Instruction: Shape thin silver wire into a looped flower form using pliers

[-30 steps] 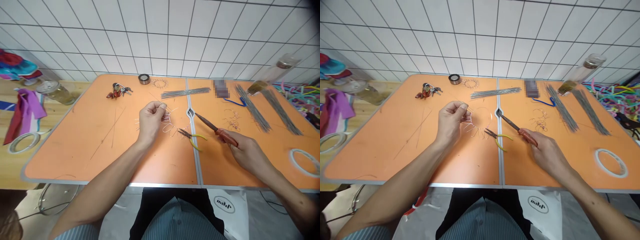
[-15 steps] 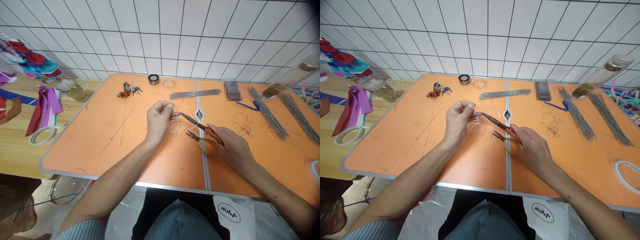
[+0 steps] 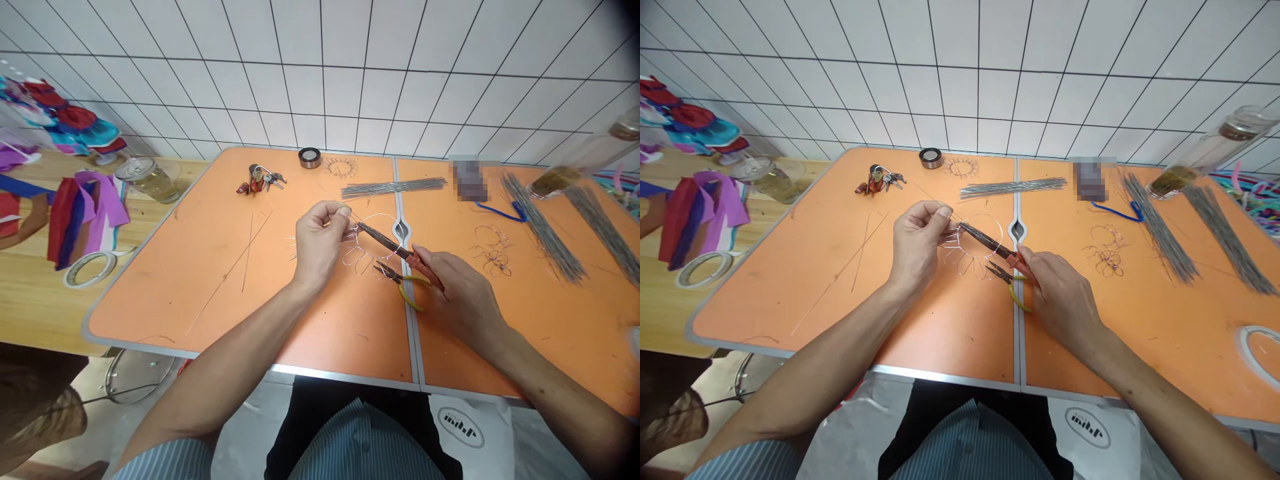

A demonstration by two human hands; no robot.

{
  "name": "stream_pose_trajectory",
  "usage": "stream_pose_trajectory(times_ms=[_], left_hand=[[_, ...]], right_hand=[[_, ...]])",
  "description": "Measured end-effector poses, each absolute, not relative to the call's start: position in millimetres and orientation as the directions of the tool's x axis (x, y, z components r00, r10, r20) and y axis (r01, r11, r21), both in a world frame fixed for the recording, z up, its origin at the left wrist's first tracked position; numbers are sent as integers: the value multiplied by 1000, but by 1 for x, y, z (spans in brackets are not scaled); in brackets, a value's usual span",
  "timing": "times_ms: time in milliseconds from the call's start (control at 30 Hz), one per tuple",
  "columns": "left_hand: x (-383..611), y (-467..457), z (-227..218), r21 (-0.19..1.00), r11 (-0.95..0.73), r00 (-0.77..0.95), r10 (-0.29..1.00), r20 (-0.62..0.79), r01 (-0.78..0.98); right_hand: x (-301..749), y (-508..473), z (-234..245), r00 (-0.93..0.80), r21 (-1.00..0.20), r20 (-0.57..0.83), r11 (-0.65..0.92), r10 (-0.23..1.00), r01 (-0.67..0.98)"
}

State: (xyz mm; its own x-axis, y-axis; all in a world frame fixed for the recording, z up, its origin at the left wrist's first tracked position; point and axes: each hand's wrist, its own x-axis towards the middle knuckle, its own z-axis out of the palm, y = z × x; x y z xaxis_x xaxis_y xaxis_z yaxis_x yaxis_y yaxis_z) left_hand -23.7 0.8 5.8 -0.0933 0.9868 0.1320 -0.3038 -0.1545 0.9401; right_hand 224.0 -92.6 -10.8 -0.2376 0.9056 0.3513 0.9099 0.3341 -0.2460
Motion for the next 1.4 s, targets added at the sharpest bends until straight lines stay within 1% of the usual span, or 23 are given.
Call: stream_pose_trajectory(times_ms=[167,267,400,600,800,933,1100,1400], left_hand=[[-23,1,6,947,-143,-92,988,122,-289],[-23,0,6,947,-144,-89,988,124,-288],[-24,0,6,944,-153,-85,987,133,-294],[-24,-1,6,951,-147,-83,988,129,-273],[-23,-2,6,952,-154,-80,987,138,-266],[-23,-2,5,944,-167,-79,985,151,-285],[-22,-2,5,950,-165,-82,986,148,-264],[-22,-2,6,943,-160,-73,987,145,-290]], right_hand=[[225,-92,-11,-247,-212,354,335,902,918],[225,-92,-11,-249,-217,347,336,904,917],[223,-92,-9,-237,-262,334,332,912,906],[218,-91,-7,-214,-381,283,315,935,869],[216,-90,-6,-168,-388,194,233,966,892],[215,-90,-8,-172,-394,216,247,961,885],[214,-89,-10,-181,-391,256,273,950,879],[211,-91,-7,-158,-415,237,247,959,876]])
